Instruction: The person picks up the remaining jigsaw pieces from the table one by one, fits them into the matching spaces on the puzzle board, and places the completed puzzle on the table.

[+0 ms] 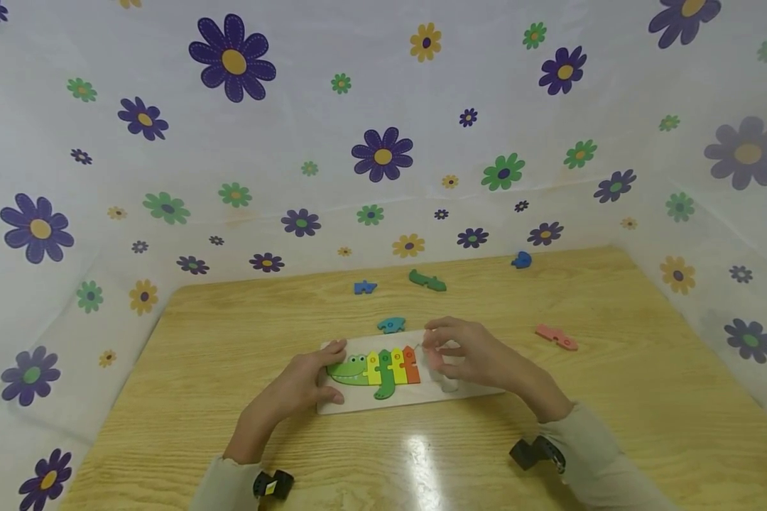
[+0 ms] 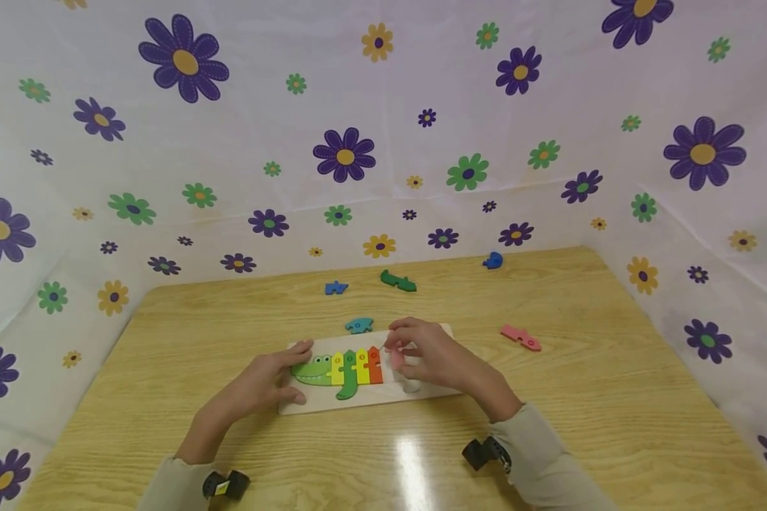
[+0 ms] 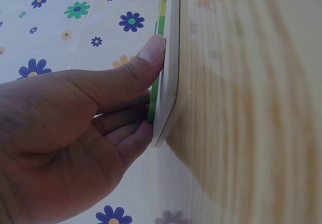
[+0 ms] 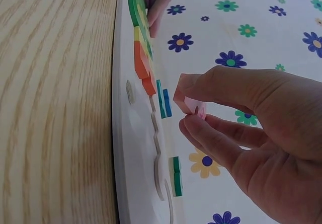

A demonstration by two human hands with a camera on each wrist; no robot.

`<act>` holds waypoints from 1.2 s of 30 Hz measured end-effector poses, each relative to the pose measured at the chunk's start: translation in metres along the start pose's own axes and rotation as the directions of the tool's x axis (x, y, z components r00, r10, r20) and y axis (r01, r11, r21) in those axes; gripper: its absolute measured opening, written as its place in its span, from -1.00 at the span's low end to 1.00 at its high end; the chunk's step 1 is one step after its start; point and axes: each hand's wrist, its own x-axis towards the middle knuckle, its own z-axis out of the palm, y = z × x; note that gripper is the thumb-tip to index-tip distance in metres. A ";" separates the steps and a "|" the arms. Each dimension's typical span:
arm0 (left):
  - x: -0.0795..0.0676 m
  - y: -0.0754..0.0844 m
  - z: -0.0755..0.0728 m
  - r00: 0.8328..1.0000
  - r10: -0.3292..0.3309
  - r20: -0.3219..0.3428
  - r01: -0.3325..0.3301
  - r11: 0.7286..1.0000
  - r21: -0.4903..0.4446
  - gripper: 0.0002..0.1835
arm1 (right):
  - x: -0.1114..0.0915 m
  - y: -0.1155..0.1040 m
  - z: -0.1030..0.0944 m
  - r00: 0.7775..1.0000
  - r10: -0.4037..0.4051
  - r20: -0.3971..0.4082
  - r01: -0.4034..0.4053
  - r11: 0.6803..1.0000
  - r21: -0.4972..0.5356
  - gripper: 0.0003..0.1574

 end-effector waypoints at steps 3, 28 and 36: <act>0.000 0.000 0.000 1.000 0.001 0.003 -0.001 1.000 -0.002 -0.15 | 0.000 0.001 0.001 1.000 0.012 0.006 -0.012 1.000 0.003 -0.67; 0.001 0.000 -0.002 1.000 -0.006 0.014 0.006 1.000 -0.012 -0.15 | 0.002 0.004 0.011 0.999 -0.024 0.036 0.024 1.000 -0.005 -0.71; 0.001 0.000 -0.001 1.000 -0.002 0.011 0.003 1.000 -0.024 -0.14 | 0.003 0.002 0.015 0.999 0.002 0.047 -0.002 1.000 -0.002 -0.68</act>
